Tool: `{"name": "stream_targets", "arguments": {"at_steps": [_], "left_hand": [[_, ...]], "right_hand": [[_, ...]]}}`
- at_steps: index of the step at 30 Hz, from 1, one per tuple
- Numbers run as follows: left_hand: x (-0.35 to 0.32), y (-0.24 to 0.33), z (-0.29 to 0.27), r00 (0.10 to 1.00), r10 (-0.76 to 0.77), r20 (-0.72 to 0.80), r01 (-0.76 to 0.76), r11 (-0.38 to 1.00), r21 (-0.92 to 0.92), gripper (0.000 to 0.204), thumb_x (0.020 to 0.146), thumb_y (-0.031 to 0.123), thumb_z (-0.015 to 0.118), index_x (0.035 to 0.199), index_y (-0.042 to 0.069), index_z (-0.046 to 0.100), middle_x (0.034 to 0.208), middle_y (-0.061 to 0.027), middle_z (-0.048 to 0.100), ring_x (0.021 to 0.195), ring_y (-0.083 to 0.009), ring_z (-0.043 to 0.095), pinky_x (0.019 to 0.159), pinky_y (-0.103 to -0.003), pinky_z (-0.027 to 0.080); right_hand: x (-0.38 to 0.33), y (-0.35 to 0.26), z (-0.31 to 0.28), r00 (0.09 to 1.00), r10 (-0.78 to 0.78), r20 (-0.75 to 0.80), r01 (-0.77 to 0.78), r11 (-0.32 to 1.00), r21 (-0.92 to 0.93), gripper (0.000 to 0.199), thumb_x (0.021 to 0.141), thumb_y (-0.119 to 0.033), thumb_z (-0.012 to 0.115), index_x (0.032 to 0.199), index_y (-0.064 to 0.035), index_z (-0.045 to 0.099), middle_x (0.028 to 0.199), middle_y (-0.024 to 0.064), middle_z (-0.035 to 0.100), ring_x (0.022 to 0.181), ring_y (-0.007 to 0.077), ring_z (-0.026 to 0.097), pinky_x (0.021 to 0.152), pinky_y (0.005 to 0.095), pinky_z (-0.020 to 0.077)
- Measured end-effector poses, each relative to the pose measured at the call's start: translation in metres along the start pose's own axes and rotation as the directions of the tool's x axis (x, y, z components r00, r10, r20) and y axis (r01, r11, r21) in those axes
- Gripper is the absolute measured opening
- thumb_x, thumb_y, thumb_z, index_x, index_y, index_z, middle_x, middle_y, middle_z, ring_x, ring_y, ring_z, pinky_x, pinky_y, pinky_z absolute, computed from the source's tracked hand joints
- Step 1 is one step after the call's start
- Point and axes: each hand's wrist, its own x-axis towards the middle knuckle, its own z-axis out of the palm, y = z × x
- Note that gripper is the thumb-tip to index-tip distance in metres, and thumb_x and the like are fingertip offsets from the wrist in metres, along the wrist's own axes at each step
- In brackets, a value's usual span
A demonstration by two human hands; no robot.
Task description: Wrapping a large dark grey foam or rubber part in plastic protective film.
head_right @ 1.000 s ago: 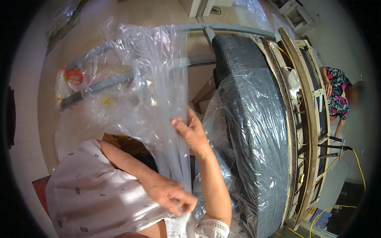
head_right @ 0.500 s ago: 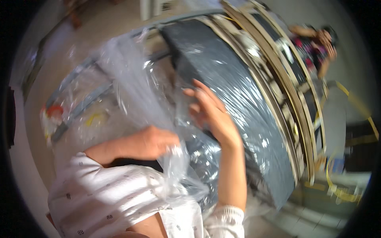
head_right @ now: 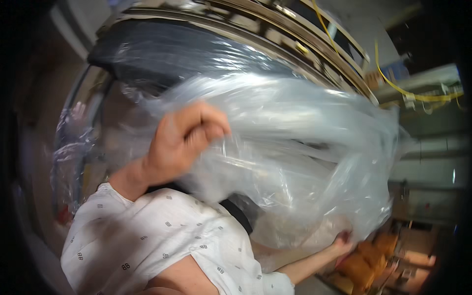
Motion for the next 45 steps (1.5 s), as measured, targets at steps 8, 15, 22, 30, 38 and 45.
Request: {"name": "stream_targets", "arguments": {"at_steps": [8, 15, 22, 30, 38, 45], "left_hand": [[0.048, -0.063, 0.119, 0.952, 0.015, 0.307, -0.002, 0.999, -0.043, 0.025, 0.079, 0.006, 0.062, 0.103, 0.005, 0.053, 0.091, 0.0003, 0.054, 0.078, -0.0055, 0.048, 0.068, -0.019, 0.039], [0.089, -0.044, 0.149, 0.918, 0.097, 0.385, -0.133, 0.989, 0.067, 0.026, 0.084, -0.002, 0.053, 0.109, 0.005, 0.055, 0.1, -0.0012, 0.057, 0.091, -0.0083, 0.054, 0.081, -0.022, 0.045], [0.063, -0.025, 0.104, 0.93, 0.168, 0.326, -0.322, 0.8, 0.507, 0.051, 0.066, -0.014, 0.054, 0.111, 0.01, 0.054, 0.099, -0.0089, 0.057, 0.082, -0.023, 0.06, 0.065, -0.03, 0.048], [-0.053, -0.06, -0.129, 0.911, 0.216, -0.352, 0.266, 0.345, 0.9, 0.017, 0.068, -0.006, 0.052, 0.078, 0.004, 0.06, 0.082, -0.0095, 0.059, 0.08, -0.0256, 0.058, 0.073, -0.031, 0.045], [-0.039, 0.041, -0.242, 0.828, 0.027, -0.56, 0.104, 0.974, 0.2, 0.025, 0.082, 0.014, 0.05, 0.105, 0.004, 0.055, 0.104, -0.0041, 0.057, 0.094, -0.0091, 0.052, 0.082, -0.023, 0.041], [0.014, -0.072, -0.292, 0.725, 0.263, -0.637, 0.384, 0.614, 0.689, 0.036, 0.078, 0.018, 0.064, 0.109, 0.004, 0.052, 0.096, -0.0032, 0.06, 0.082, -0.0101, 0.057, 0.071, -0.021, 0.045]], "right_hand": [[-0.164, -0.075, -0.032, 0.674, -0.66, 0.334, 0.49, 0.06, -0.87, 0.045, 0.09, -0.028, 0.046, 0.125, -0.0005, 0.045, 0.127, 0.016, 0.046, 0.117, 0.0299, 0.043, 0.099, 0.0394, 0.0328], [-0.215, 0.096, 0.204, 0.512, -0.261, 0.819, 0.848, 0.307, -0.432, 0.032, 0.08, 0.001, 0.049, 0.111, -0.0007, 0.056, 0.125, 0.0112, 0.049, 0.116, 0.0209, 0.045, 0.095, 0.0311, 0.0355], [-0.235, 0.176, 0.282, 0.485, 0.279, 0.829, 0.497, 0.692, -0.524, 0.015, 0.082, -0.005, 0.055, 0.096, 0.0013, 0.057, 0.085, 0.0064, 0.058, 0.078, 0.0113, 0.053, 0.072, 0.0217, 0.042], [-0.186, 0.132, 0.231, 0.439, -0.101, 0.893, 0.88, 0.25, -0.404, 0.013, 0.087, -0.003, 0.044, 0.091, 0.0003, 0.056, 0.084, 0.0039, 0.055, 0.076, 0.0121, 0.05, 0.072, 0.0229, 0.0413], [-0.11, 0.118, 0.272, 0.649, -0.096, 0.755, 0.747, 0.267, -0.609, 0.026, 0.092, -0.02, 0.043, 0.095, 0.0023, 0.055, 0.087, 0.0037, 0.056, 0.077, 0.0133, 0.049, 0.072, 0.0243, 0.0413], [-0.01, 0.18, 0.256, 0.48, 0.188, 0.857, 0.851, -0.336, -0.403, 0.033, 0.086, -0.029, 0.044, 0.079, 0.0009, 0.056, 0.07, 0.023, 0.055, 0.061, 0.0372, 0.051, 0.058, 0.0427, 0.0401]]}}
